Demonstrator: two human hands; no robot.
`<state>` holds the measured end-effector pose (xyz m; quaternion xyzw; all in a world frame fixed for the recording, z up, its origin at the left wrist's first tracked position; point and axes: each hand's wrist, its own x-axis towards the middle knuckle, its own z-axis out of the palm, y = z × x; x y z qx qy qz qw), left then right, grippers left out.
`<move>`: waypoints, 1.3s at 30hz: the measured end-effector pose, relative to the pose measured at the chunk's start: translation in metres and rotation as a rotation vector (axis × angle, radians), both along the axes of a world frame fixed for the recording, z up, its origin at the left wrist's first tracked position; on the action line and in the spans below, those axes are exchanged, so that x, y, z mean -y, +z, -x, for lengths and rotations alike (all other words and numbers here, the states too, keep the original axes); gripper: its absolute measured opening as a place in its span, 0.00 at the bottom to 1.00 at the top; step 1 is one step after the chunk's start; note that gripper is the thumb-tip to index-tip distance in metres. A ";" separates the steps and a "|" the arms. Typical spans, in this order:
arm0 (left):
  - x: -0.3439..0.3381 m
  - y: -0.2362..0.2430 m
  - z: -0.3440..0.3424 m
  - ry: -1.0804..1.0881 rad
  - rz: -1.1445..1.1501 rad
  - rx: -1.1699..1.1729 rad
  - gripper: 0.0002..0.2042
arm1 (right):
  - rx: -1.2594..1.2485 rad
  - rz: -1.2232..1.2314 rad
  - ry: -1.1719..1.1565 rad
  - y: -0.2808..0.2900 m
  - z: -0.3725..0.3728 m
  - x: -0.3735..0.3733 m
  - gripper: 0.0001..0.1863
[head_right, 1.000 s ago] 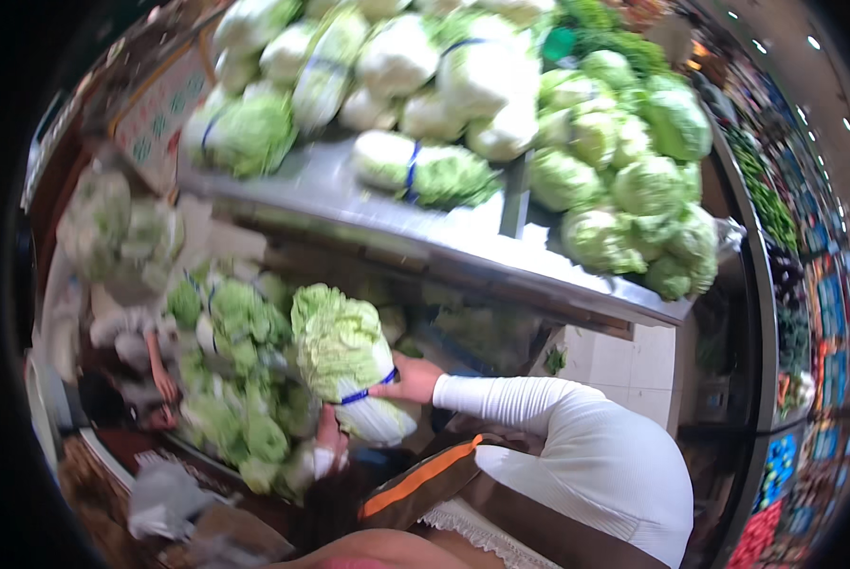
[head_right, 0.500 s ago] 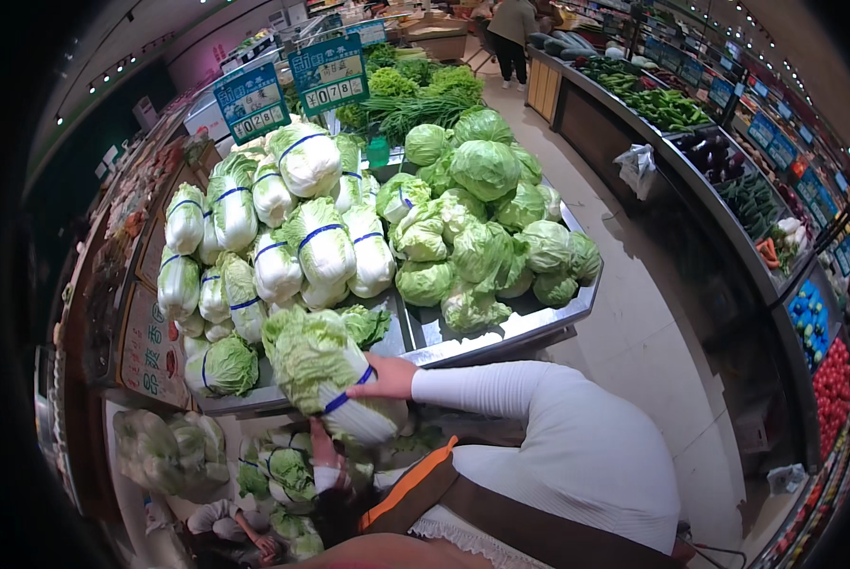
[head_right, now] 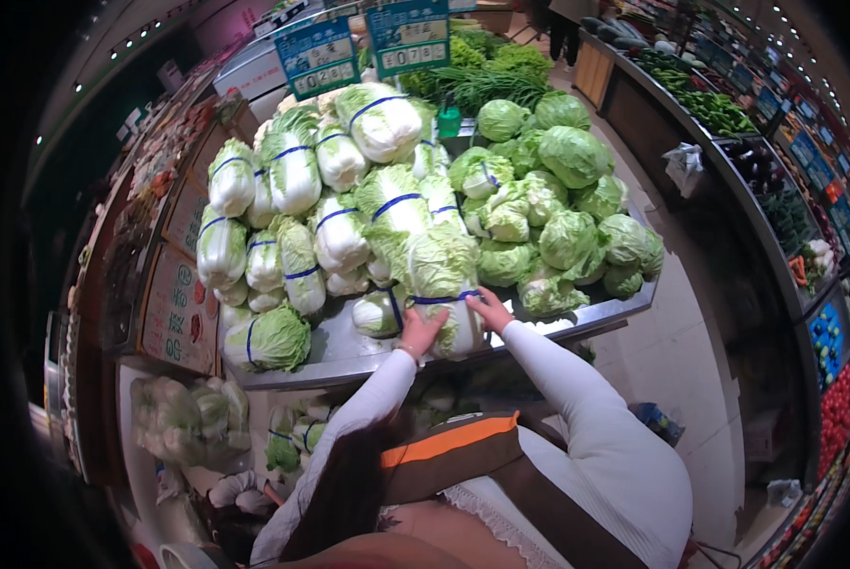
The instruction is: The person sits on the floor and wraps blue rubber bands around individual cabbages to bundle them. They then lift each bundled cabbage and place it onto a nearby display shelf.
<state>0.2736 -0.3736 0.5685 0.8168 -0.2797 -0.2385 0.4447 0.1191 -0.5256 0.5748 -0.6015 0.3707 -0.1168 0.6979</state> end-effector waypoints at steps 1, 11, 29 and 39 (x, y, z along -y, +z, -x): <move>0.000 0.002 0.003 -0.041 -0.031 0.076 0.48 | 0.005 -0.074 -0.087 -0.005 -0.001 -0.001 0.42; -0.011 -0.004 0.008 -0.188 0.041 -0.019 0.67 | 0.087 -0.084 -0.054 -0.047 0.009 0.029 0.28; -0.014 0.010 0.019 -0.144 0.025 -0.026 0.67 | 0.066 -0.203 0.086 -0.026 0.005 0.031 0.24; -0.014 0.014 0.019 -0.136 0.012 -0.059 0.67 | 0.050 -0.356 0.192 -0.026 0.004 0.047 0.24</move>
